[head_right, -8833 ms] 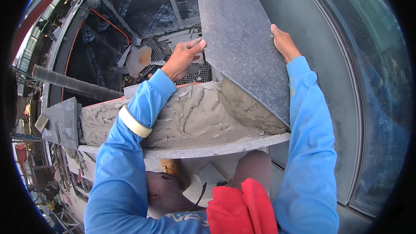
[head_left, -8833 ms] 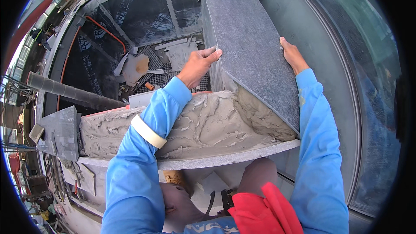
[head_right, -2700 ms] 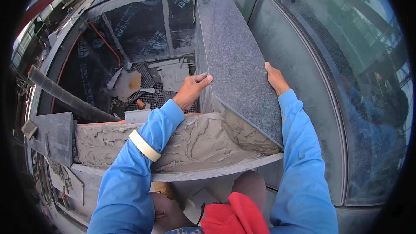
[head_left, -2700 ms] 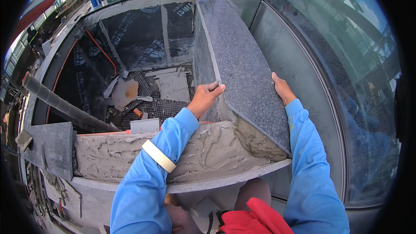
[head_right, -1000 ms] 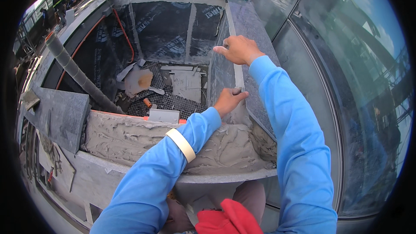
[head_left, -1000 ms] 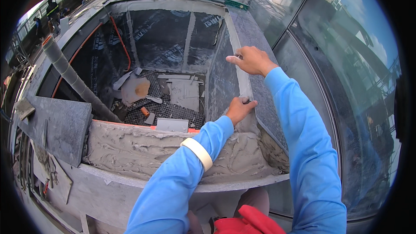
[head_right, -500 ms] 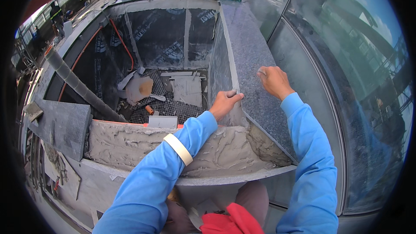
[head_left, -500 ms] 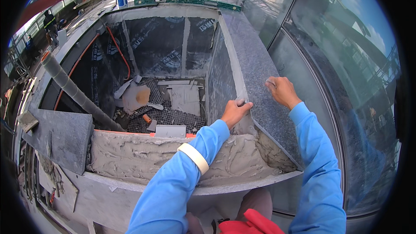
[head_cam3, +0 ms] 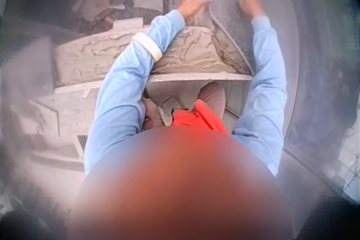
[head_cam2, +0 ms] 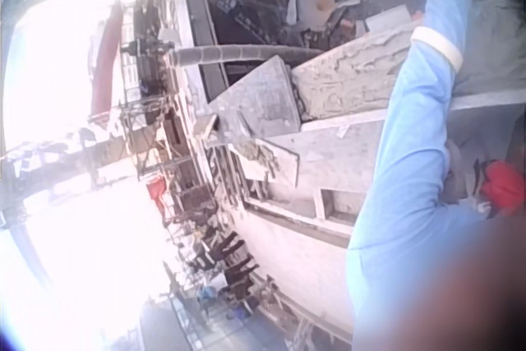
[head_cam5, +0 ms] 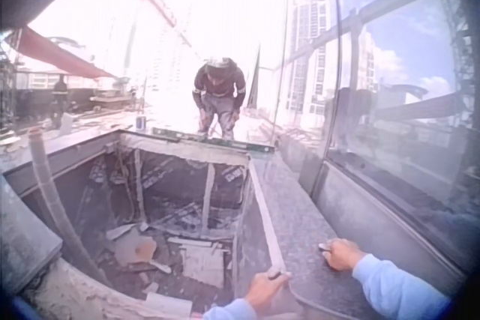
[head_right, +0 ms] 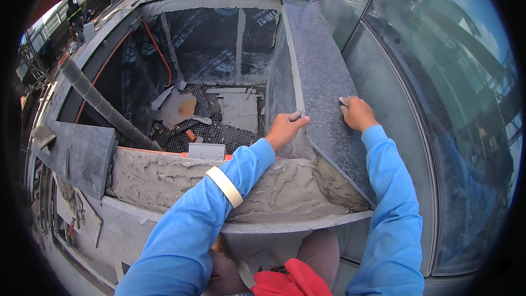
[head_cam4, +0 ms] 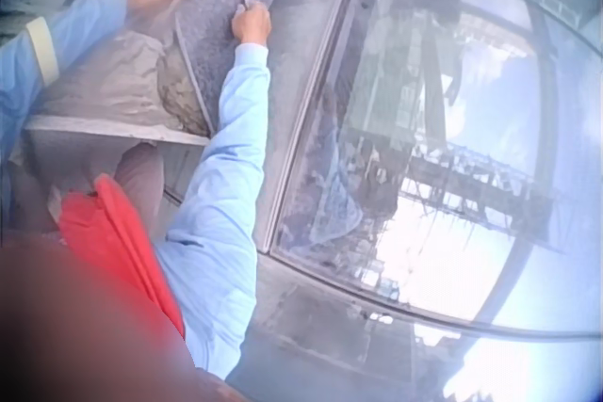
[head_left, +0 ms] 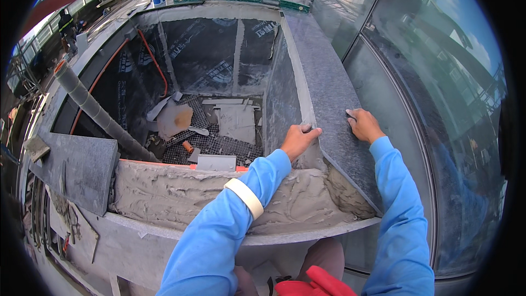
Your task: The person places a large stone tile onto a prepared mortar bed on a curved ledge, adjusts its position, and then uses a trowel to apply and smooth mortar along the tile edges. The worker also handles a small container and tube, likely for sealant or adhesive, while other workers are visible in the background.
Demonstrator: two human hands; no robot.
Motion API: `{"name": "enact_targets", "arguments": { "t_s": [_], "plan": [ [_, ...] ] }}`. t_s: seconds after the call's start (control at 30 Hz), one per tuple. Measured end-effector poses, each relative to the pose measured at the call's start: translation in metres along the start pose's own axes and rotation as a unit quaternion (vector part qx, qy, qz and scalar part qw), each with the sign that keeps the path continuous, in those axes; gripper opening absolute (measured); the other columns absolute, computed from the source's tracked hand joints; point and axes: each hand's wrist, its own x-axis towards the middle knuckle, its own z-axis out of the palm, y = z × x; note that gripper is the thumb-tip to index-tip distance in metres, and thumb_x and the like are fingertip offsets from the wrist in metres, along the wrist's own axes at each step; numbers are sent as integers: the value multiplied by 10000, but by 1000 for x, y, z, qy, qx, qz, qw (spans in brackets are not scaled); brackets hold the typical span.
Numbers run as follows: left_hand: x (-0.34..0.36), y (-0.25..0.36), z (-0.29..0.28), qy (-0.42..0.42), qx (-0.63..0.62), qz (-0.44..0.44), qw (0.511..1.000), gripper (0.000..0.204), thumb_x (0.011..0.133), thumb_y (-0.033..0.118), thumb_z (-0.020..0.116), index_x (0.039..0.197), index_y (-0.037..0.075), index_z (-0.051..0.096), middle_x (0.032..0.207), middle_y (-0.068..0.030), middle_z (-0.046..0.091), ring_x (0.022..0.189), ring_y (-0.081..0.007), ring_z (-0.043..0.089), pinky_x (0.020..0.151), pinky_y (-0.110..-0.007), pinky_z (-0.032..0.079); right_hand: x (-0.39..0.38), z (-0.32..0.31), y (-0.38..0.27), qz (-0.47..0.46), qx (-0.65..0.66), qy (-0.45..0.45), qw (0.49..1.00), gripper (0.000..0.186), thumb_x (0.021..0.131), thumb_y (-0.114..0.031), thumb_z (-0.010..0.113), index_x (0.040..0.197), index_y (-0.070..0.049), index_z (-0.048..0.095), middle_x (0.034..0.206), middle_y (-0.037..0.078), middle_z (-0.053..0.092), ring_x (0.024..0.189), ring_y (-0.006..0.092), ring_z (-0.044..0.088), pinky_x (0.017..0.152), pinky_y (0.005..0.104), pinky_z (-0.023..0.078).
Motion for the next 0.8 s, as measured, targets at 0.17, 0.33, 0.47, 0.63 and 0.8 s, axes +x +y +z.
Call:
{"name": "enact_targets", "arguments": {
  "t_s": [0.17,0.33,0.47,0.63,0.8],
  "plan": [
    [0,1,2,10,7,6,1000,632,937,335,725,1350,-124,591,1302,-249,668,1239,-267,615,1056,-358,448,-3,3,-5,-19,-49,2,999,333,1026,-215,550,1281,-44,679,1207,210,658,1101,426,638,956,503,513],
    [1,-3,2,17,7,11,1000,539,943,332,719,1252,-109,675,1169,-201,723,1112,-219,646,978,-355,477,-6,7,-3,-36,-42,37,998,337,1022,-216,545,1272,-42,687,1253,220,652,1111,433,640,971,500,513],
    [2,-5,3,33,3,23,999,459,918,296,734,1121,-115,716,1028,-157,738,967,-173,652,865,-345,503,-4,8,-2,-27,-40,35,998,351,1015,-214,553,1294,-43,681,1308,219,640,1154,433,631,1003,494,507],
    [5,-9,2,38,31,21,999,426,937,320,731,1019,-98,742,910,-114,719,883,-143,619,808,-334,497,-5,11,1,-24,-42,24,999,364,1013,-215,560,1314,-46,675,1331,203,638,1179,428,622,1023,492,498],
    [13,-18,0,28,32,24,999,430,928,303,739,1018,-117,733,898,-127,714,872,-149,620,786,-339,504,-7,19,7,-23,-26,45,998,376,1014,-218,561,1307,-11,671,1383,209,615,1258,413,588,1077,467,467]
  ]
}}
